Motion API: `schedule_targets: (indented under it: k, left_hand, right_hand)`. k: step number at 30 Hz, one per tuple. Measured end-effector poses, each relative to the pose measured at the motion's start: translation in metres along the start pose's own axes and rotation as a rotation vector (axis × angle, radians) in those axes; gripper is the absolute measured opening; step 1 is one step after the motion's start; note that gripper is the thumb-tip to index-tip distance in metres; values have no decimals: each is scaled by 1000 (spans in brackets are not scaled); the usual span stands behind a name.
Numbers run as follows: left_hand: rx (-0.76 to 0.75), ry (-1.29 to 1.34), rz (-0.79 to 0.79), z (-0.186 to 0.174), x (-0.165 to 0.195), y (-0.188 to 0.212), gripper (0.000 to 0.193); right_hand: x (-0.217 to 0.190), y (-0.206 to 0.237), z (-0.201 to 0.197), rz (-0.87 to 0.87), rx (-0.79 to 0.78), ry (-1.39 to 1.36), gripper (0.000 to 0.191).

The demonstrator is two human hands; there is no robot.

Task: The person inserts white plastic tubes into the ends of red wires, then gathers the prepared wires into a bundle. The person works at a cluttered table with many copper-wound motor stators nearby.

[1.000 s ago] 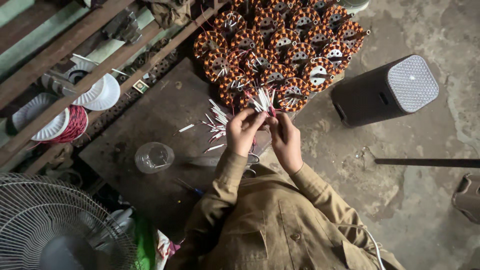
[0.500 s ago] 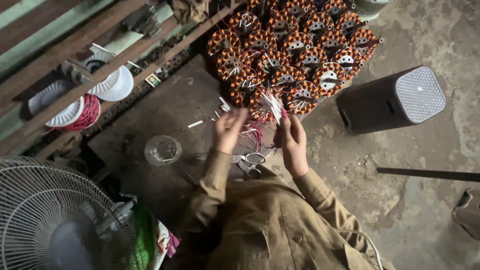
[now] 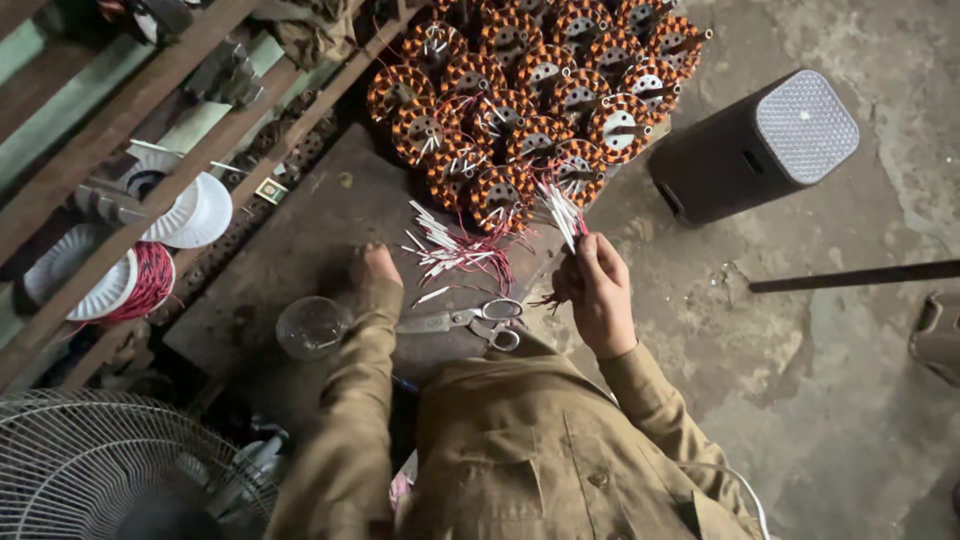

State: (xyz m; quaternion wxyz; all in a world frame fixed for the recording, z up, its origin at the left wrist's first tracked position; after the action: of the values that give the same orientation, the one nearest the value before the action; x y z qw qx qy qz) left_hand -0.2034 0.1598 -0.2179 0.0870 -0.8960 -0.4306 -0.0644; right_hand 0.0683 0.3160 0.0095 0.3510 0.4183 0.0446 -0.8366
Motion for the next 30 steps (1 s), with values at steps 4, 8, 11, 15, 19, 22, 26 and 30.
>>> schedule_targets:
  k: [4,8,11,15,19,22,26,30]
  left_hand:
    - [51,361,-87,-23,-4,1,22]
    - [-126,239,223,-74,45,12,11]
    - [-158,278,389,-136,97,40,10]
    - [-31,526,496,-222,146,80,17]
    - [41,557,445,-257,171,86,13]
    - [136,565,397,-264,178,87,13]
    - [172,532,354,-269,185,88,12]
    - [284,562,355,-277,193,87,14]
  right_hand:
    - [1,3,3,26,-80,-9,32]
    - [1,7,4,-97,-39,336,22]
    - [-1,9,9,-247,-126,597,18]
    - [2,13,16,-498,-255,955,12]
    - [6,13,9,-377,-260,886,15]
    - [1,14,6,-377,-242,919,19]
    - [-6,15,6,-338,-225,911,20]
    - [-12,12,9,-343,-247,888,26]
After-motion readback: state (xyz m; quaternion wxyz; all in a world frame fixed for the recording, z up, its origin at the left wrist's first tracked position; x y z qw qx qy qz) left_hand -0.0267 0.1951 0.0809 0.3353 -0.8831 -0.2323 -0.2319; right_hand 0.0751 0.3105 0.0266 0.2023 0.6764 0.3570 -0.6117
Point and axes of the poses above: each hand's wrist, its own y-axis away from the middle knuckle, its own z-axis out of the palm, x = y × z, the point moved 4 cm from there along -y, towards the middle knuckle, and after that the axes turned 13 degrees about -y, right-handed, at the moved point
